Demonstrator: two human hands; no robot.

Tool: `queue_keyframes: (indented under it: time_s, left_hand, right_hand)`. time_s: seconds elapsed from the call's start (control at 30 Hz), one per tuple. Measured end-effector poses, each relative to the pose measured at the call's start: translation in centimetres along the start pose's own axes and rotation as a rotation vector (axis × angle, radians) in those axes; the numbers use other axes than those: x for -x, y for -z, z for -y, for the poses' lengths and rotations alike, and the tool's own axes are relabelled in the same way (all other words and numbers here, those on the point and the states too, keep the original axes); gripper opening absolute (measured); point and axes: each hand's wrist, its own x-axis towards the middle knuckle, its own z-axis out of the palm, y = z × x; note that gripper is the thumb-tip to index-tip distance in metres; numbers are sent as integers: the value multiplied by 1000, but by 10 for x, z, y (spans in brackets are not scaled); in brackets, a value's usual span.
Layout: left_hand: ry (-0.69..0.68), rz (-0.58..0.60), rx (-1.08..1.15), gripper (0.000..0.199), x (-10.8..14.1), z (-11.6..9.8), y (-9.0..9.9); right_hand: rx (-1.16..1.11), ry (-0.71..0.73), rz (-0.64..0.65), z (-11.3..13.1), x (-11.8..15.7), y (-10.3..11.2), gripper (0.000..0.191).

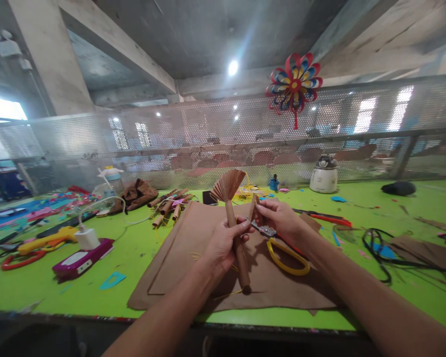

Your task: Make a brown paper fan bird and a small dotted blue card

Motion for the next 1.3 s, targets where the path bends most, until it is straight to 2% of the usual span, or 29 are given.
queue_keyframes:
  time_s: [0.13,0.3,0.43,0.57,0.73,0.83,0.97,1.13,1.3]
  left_hand:
    - [-71,-21,-70,23,1,0,0]
    - [-148,-5,-230,22,5,-1,-3]
    - [-131,-17,-297,20,8,-1,-4]
    - [-71,-28,-265,19,6,-1,-2]
    - [78,-21,-97,11,0,-3,2]
    - [105,20,-53,15,-1,-4,2]
    - [43,45,-53,11,1,-3,1]
    - [-9,7,-53,15,3,-2,0]
    - [-55,-6,-103,19,3,-2,0]
  right_hand:
    - [-121,-22,-93,6,1,-2,34]
    - [-137,-52,-114,11,5,-7,32]
    - [-18,5,-148,8,3,-6,31]
    - [44,-9,-184,5,-2,1,30]
    - [114,45,-79,5,-3,10,31]
    - [177,94,10,6,-1,12,29]
    - [207,135,13,4,-1,13,31]
    - [129,71,-40,3,-1,14,34]
    - [164,38,-71,5,0,9,37]
